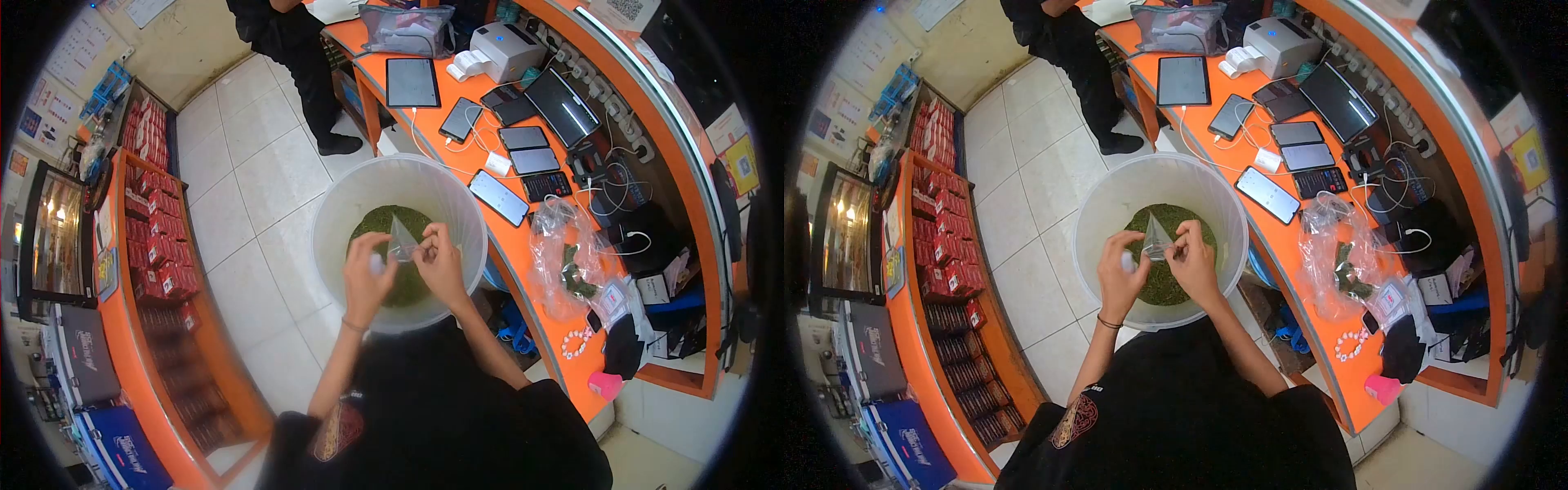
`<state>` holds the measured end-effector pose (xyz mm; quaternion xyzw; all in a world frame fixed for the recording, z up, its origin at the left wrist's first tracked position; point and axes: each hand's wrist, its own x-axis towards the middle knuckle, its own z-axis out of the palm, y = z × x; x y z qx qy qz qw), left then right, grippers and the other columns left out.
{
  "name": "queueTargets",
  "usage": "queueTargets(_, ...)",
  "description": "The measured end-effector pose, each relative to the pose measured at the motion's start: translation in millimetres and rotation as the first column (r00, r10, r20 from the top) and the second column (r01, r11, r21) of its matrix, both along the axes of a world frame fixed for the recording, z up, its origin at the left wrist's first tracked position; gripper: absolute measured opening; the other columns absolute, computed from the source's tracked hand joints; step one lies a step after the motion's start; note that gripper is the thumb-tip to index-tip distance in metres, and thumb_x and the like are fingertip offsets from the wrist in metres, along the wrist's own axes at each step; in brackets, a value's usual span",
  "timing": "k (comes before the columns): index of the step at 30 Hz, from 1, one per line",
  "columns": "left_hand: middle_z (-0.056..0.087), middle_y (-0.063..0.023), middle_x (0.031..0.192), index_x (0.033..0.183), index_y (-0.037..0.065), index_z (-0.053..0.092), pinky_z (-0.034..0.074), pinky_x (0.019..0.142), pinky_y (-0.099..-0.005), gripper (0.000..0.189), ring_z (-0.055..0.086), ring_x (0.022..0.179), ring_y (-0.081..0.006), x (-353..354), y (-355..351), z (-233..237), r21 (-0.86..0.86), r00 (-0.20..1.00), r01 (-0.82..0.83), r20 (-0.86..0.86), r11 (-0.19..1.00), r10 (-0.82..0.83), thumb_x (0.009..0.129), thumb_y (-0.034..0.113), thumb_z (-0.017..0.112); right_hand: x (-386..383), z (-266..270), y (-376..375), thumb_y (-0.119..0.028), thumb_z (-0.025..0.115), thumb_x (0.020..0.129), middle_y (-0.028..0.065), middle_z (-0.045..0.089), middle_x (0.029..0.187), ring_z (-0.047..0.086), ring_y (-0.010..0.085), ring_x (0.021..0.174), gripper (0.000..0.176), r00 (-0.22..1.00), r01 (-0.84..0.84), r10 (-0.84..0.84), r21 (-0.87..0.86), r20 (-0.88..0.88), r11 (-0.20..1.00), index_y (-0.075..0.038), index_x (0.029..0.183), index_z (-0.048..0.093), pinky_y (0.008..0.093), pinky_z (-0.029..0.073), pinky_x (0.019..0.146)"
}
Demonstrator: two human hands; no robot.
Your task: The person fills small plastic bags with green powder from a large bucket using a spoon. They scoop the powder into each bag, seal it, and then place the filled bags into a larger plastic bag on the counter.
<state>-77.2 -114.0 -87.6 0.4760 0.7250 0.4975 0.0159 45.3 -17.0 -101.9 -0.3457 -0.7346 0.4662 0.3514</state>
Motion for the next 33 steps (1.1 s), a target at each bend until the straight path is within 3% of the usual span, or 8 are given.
queueTargets(4,0.06,-0.0164,0.131,0.13,0.007,0.059,0.049,0.1,-0.0378,0.06,0.061,0.119,-0.0303,-4.5,-7.4,6.2,-0.065,0.915,0.396,0.117,0.916,-0.387,0.073,0.011,0.079,-2.3,-3.2,-0.6,0.004,0.063,0.08,0.0059,0.054,0.064,0.055,0.0119,0.057,0.033,0.99,-0.102,0.093,-0.076,-0.108,0.992,-0.004,0.106,0.043,0.0281,0.043,0.053)
queueTargets(13,0.071,-0.0098,0.112,0.134,0.004,0.052,0.054,0.076,-0.0258,0.068,0.068,0.081,-0.0135,-24.8,-22.6,-6.9,-0.045,0.991,0.038,0.132,0.998,-0.032,0.075,0.017,0.083,-8.5,3.6,33.7,-0.018,0.059,0.098,0.0076,0.059,0.079,0.058,0.0103,0.066,0.021,0.929,-0.347,0.184,-0.579,-0.322,0.738,0.001,0.101,0.052,0.0283,0.047,0.057)
queueTargets(15,0.069,-0.0109,0.114,0.135,0.001,0.051,0.052,0.071,-0.0226,0.068,0.063,0.073,-0.0079,-32.7,-28.3,-12.1,-0.03,0.986,0.015,0.169,0.999,-0.01,0.076,0.013,0.083,-23.4,-26.5,57.3,-0.023,0.057,0.098,0.0142,0.062,0.079,0.063,0.0211,0.07,0.028,0.991,-0.056,0.09,-0.306,0.1,0.95,0.004,0.09,0.06,0.0357,0.049,0.062)
queueTargets(17,0.066,-0.0133,0.116,0.134,0.0,0.052,0.054,0.079,-0.0277,0.067,0.067,0.087,-0.0131,-34.2,-30.3,-12.4,0.111,0.796,-0.05,0.604,0.993,-0.028,0.075,0.006,0.083,-48.9,-73.1,82.8,-0.018,0.054,0.096,0.0229,0.063,0.084,0.063,0.0371,0.075,0.028,0.937,0.007,-0.028,0.062,0.348,0.998,0.005,0.082,0.062,0.0445,0.05,0.07)
queueTargets(21,0.065,-0.012,0.117,0.136,0.0,0.05,0.053,0.081,-0.026,0.072,0.065,0.088,-0.0108,-39.4,-29.2,-23.3,0.172,0.836,-0.082,0.548,0.982,-0.026,0.073,0.003,0.084,-102.2,-151.7,91.0,-0.009,0.051,0.093,0.028,0.062,0.089,0.06,0.0461,0.083,0.022,0.91,0.115,-0.198,0.238,0.363,0.964,0.006,0.082,0.063,0.0515,0.048,0.076)
queueTargets(29,0.058,-0.0139,0.127,0.139,0.0,0.045,0.05,0.08,-0.0246,0.071,0.061,0.085,-0.0114,-48.3,-32.1,-41.2,0.172,0.861,-0.073,0.508,0.982,-0.025,0.077,0.001,0.079,-130.8,-156.0,-18.8,-0.016,0.054,0.093,0.0265,0.065,0.097,0.064,0.0423,0.088,0.024,0.945,-0.316,0.326,0.159,-0.036,0.935,0.006,0.098,0.063,0.0464,0.05,0.077)
queueTargets(31,0.059,-0.0139,0.127,0.139,0.0,0.045,0.05,0.08,-0.0236,0.07,0.061,0.083,-0.0107,-47.2,-35.6,-34.0,0.165,0.864,-0.079,0.503,0.983,-0.014,0.078,0.002,0.078,-120.5,-103.6,-18.3,-0.022,0.058,0.095,0.0269,0.065,0.101,0.068,0.0383,0.083,0.031,0.931,-0.258,0.31,-0.255,0.191,0.932,0.008,0.102,0.062,0.0439,0.052,0.075)
queueTargets(33,0.056,-0.0154,0.131,0.141,0.001,0.043,0.049,0.079,-0.0224,0.07,0.059,0.085,-0.0091,-47.1,-37.3,-26.7,0.139,0.778,-0.087,0.628,0.987,-0.02,0.079,0.003,0.077,-109.3,-101.5,-8.9,-0.018,0.056,0.099,0.0152,0.067,0.098,0.071,0.028,0.085,0.026,0.958,-0.259,0.112,-0.634,-0.263,0.729,0.007,0.1,0.062,0.0352,0.058,0.076)
